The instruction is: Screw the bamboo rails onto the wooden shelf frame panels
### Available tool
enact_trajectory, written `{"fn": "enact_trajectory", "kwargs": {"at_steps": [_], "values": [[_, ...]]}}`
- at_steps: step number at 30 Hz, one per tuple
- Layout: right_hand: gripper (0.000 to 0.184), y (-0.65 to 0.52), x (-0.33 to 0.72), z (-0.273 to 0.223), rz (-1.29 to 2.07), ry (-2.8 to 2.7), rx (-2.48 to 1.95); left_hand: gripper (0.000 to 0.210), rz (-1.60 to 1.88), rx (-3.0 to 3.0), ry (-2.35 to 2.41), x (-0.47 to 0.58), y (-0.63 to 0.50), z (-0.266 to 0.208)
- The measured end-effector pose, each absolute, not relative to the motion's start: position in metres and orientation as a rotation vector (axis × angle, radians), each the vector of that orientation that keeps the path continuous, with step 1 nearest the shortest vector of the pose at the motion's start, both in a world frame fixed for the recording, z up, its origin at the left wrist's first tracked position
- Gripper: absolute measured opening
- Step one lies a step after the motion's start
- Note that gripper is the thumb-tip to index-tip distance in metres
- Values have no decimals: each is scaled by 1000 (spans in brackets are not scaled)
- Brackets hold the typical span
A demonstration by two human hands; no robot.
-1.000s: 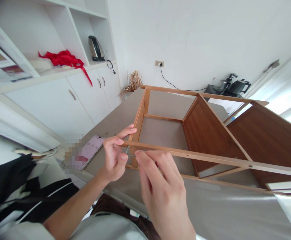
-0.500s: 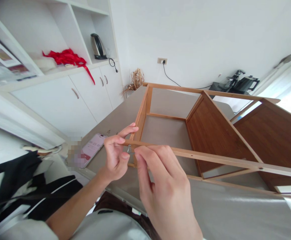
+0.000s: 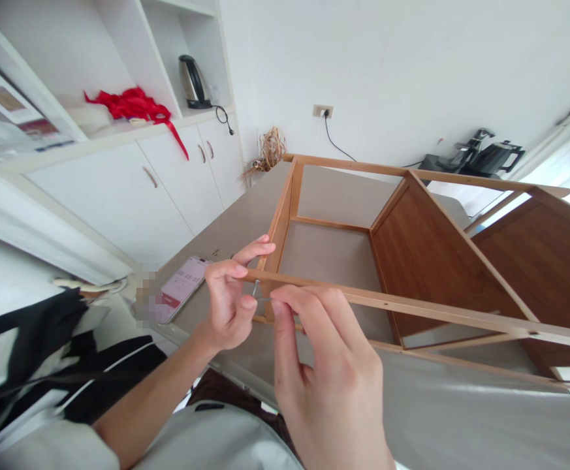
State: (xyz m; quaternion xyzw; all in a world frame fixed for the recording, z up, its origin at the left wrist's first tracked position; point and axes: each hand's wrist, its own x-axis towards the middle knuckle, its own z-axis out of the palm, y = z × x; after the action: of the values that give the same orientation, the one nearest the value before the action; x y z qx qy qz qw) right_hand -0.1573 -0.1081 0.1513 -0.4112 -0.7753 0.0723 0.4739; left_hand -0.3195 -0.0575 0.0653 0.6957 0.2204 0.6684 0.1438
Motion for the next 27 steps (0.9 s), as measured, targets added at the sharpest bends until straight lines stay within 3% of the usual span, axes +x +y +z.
{"fn": "enact_trajectory", "kwargs": {"at_steps": [6,27], "values": [[13,-110,-162,159,36,-1955,-959,23,1938,1986,627,-318,-58,65],[19,-99,-158,181,47,-2102,-946,22,1951,1950,628,-316,-61,67]]}}
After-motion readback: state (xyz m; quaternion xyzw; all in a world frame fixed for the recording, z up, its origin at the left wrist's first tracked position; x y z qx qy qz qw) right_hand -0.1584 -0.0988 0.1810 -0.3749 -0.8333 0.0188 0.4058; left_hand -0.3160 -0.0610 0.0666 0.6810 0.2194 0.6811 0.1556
